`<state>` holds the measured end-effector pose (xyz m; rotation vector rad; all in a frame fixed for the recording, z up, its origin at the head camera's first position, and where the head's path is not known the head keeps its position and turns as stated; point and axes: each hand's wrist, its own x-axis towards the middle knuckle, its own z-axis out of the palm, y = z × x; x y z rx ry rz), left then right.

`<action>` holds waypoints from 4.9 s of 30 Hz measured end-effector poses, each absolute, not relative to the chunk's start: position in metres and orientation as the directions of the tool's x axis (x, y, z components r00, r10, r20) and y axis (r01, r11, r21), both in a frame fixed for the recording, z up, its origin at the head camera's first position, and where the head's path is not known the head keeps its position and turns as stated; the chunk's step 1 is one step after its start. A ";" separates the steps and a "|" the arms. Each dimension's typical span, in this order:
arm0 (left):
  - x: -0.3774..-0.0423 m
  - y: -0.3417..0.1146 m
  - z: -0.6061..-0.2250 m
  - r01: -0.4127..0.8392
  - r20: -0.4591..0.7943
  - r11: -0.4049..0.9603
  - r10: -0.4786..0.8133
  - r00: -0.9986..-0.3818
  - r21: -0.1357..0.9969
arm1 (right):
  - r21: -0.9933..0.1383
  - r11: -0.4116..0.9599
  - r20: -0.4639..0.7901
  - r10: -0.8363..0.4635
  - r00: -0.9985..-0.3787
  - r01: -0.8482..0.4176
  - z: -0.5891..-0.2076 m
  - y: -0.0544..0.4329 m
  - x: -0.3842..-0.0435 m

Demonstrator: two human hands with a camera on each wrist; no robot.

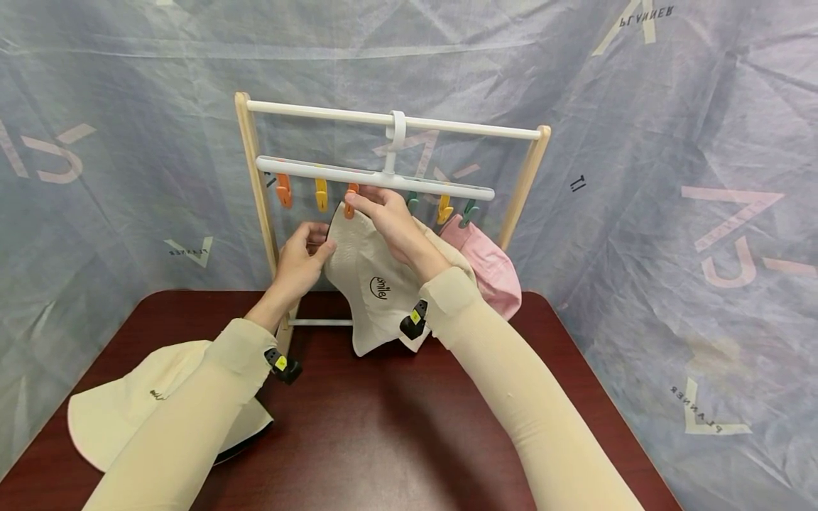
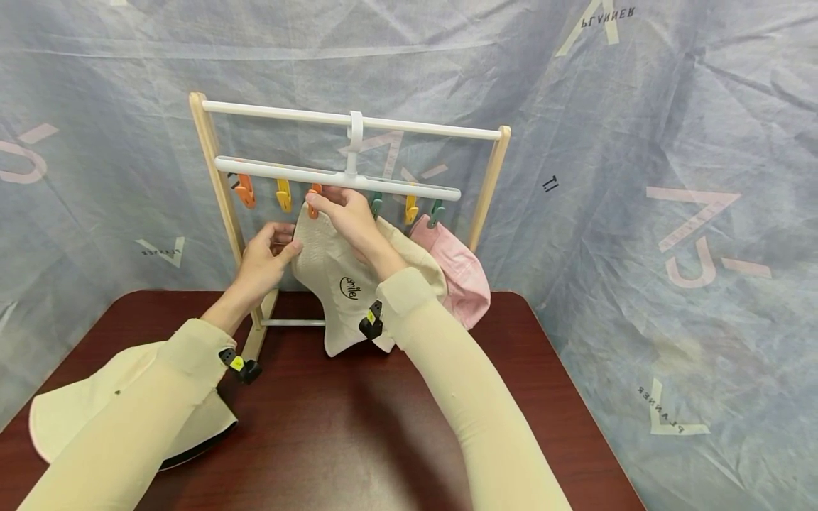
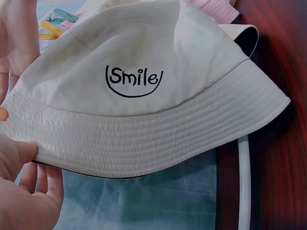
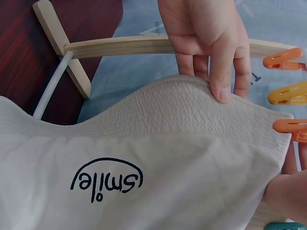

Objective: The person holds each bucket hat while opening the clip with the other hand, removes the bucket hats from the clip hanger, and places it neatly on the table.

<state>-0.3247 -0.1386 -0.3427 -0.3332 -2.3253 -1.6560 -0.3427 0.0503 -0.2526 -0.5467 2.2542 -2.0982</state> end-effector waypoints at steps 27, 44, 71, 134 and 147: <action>-0.321 -0.129 -0.349 0.325 0.336 0.236 -0.006 -0.942 0.916 | -0.939 0.072 0.315 -0.213 -0.925 -0.337 -0.259 0.053 -0.354; -0.319 -0.127 -0.351 0.308 0.317 0.247 0.005 -0.948 0.919 | -0.952 0.017 0.298 -0.194 -0.935 -0.307 -0.259 0.052 -0.351; -0.316 -0.126 -0.351 0.308 0.321 0.236 -0.015 -0.947 0.922 | -0.951 -0.002 0.307 -0.151 -0.940 -0.310 -0.260 0.046 -0.353; -0.307 -0.126 -0.359 0.282 0.294 0.239 -0.014 -0.956 0.929 | -0.960 -0.097 0.273 -0.120 -0.955 -0.262 -0.261 0.043 -0.350; -0.304 -0.127 -0.364 0.283 0.298 0.247 -0.024 -0.954 0.927 | -0.973 -0.032 0.231 -0.109 -0.967 -0.229 -0.261 0.044 -0.348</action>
